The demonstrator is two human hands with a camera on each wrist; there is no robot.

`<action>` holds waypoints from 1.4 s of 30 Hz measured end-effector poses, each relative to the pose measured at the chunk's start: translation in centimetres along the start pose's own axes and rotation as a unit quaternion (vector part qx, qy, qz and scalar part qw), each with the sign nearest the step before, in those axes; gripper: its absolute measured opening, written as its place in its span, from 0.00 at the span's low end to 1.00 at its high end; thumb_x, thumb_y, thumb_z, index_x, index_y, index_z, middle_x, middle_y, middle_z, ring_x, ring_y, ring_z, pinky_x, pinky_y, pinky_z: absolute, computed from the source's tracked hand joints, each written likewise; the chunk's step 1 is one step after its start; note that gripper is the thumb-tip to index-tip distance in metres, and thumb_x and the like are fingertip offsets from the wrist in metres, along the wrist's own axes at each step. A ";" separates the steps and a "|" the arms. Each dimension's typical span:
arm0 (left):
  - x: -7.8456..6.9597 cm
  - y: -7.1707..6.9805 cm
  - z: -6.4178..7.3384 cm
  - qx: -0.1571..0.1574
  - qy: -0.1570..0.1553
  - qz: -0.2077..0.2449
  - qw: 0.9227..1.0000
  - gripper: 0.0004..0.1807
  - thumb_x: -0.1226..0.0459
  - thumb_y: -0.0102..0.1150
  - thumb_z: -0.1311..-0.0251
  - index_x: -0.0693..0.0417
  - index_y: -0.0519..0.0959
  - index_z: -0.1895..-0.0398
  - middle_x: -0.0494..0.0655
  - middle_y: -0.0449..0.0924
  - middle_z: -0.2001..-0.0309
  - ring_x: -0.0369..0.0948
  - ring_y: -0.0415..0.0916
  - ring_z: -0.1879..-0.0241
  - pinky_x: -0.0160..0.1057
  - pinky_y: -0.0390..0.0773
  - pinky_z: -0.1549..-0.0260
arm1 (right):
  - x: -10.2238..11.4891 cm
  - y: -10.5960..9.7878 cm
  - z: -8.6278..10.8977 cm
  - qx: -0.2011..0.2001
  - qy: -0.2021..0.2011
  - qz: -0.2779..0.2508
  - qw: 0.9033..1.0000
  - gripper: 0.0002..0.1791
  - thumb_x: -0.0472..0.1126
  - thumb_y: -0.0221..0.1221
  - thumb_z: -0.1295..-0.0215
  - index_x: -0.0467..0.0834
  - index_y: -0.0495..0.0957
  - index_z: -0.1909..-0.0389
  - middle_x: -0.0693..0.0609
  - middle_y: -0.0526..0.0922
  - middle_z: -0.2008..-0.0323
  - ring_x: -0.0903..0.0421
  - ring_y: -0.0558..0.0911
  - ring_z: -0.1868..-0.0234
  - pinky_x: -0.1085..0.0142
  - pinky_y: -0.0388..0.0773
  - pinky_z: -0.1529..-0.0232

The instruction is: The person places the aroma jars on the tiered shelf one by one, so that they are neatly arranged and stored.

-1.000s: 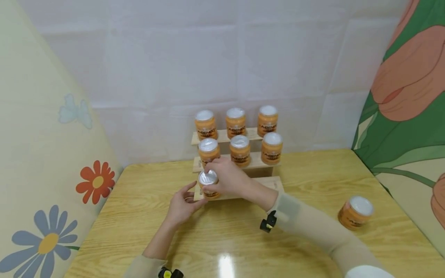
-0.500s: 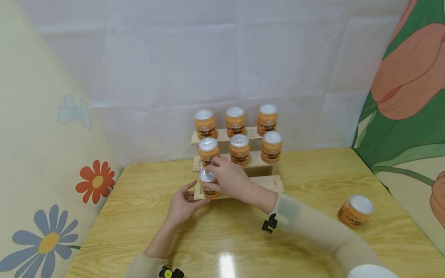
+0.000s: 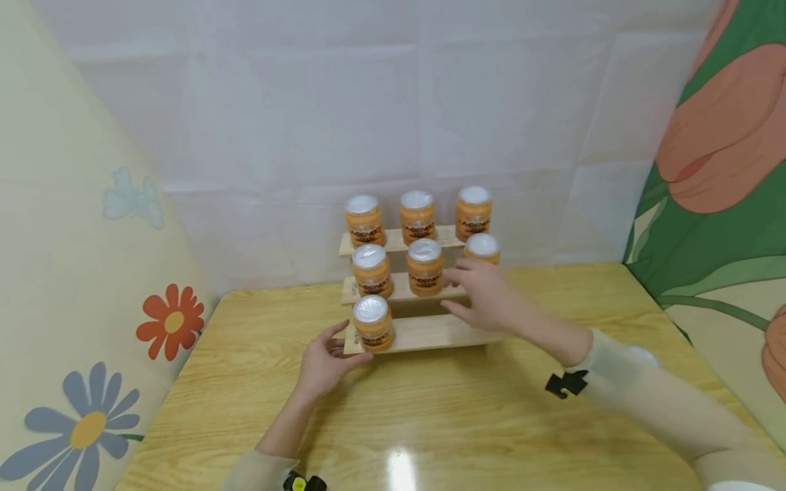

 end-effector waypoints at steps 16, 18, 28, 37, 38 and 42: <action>0.3 0.1 -0.3 -0.013 -0.001 0.006 1.000 0.48 0.59 0.84 0.47 0.56 0.71 0.23 0.62 0.85 0.48 0.49 0.85 0.50 0.43 0.88 0.51 | -12.9 -4.7 12.5 0.130 0.148 0.030 0.980 0.10 0.45 0.71 0.31 0.42 0.88 0.57 0.49 0.88 0.62 0.51 0.86 0.62 0.53 0.86 0.64; 0.3 0.1 -0.3 -0.012 0.000 0.008 1.000 0.48 0.60 0.84 0.47 0.56 0.71 0.23 0.62 0.85 0.48 0.49 0.85 0.51 0.42 0.87 0.51 | -13.9 -4.7 13.9 0.145 0.164 0.019 0.976 0.11 0.45 0.70 0.31 0.42 0.87 0.56 0.48 0.89 0.61 0.50 0.86 0.61 0.52 0.86 0.64; 0.2 0.2 -0.3 0.009 -0.001 0.002 1.000 0.47 0.61 0.83 0.44 0.55 0.70 0.22 0.63 0.84 0.45 0.52 0.85 0.47 0.48 0.87 0.44 | -16.1 -5.1 17.3 0.174 0.161 -0.001 0.971 0.07 0.43 0.70 0.30 0.45 0.87 0.55 0.56 0.89 0.59 0.54 0.87 0.60 0.57 0.88 0.61; -0.1 0.2 -0.1 0.016 0.009 0.003 1.000 0.46 0.61 0.82 0.43 0.56 0.69 0.22 0.64 0.83 0.44 0.54 0.84 0.45 0.51 0.86 0.42 | -16.6 -4.4 19.2 0.237 0.178 -0.038 0.955 0.13 0.47 0.70 0.30 0.44 0.87 0.51 0.54 0.89 0.54 0.56 0.88 0.58 0.64 0.88 0.58; 0.0 0.2 -0.1 0.015 0.008 0.004 1.000 0.46 0.61 0.82 0.43 0.56 0.69 0.22 0.63 0.83 0.44 0.53 0.84 0.45 0.51 0.86 0.41 | -16.6 -4.3 19.3 0.243 0.179 -0.045 0.952 0.14 0.47 0.70 0.30 0.44 0.86 0.50 0.54 0.89 0.53 0.57 0.87 0.58 0.64 0.87 0.58; 0.2 0.2 -0.2 0.015 0.006 0.005 1.000 0.46 0.60 0.82 0.43 0.55 0.69 0.21 0.62 0.83 0.44 0.53 0.84 0.45 0.51 0.86 0.41 | -16.6 -3.6 20.1 0.283 0.181 -0.087 0.938 0.20 0.51 0.71 0.31 0.44 0.84 0.46 0.52 0.88 0.48 0.54 0.88 0.54 0.64 0.87 0.56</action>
Point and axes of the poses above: each hand's wrist, its own z-axis away from the middle knuckle, its own y-axis out of the palm, x = y × z, the point moved 10 cm from there along -z, towards the middle knuckle
